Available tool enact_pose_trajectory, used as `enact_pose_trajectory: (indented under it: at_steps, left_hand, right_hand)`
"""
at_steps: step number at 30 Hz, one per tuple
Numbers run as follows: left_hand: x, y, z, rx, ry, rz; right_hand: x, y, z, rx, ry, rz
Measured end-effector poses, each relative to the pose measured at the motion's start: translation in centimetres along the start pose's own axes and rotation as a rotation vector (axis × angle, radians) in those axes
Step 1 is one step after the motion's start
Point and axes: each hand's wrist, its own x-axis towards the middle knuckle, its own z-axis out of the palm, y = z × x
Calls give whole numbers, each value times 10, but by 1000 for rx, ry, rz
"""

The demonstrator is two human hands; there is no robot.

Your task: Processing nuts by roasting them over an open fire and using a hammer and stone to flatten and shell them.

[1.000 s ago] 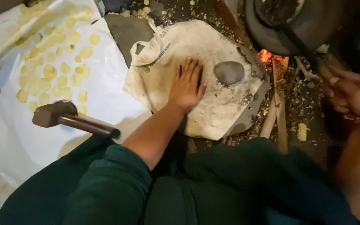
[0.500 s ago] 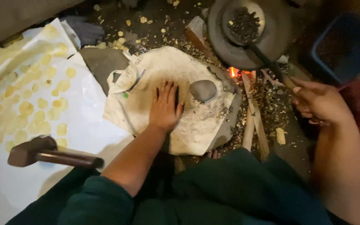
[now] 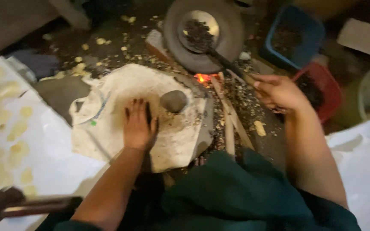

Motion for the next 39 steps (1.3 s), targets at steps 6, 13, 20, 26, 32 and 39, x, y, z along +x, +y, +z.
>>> enact_pose_trajectory:
  at_steps: [6,13,20,26,32,39]
  left_hand:
    - [1,3,-4,16,21,-3]
    - [1,3,-4,27,16,-6]
    - [0,-1,1,50,52,-29]
    - [0,-4,7,49,48,-2]
    - [0,-3,6,72,32,-21]
    - [3,2,-1,48,-5,-34]
  right_hand:
    - [-2,-3,6,58,-52,-28]
    - [5,2,4,-44,-27,-53]
    - [-18,-14,3,-110,-31,-19]
    - [-32,-22,-13,26,1,-57]
    - [-7,-23,-9,66,-75,-144]
    - [-9,-15,-3,5,-54,-54]
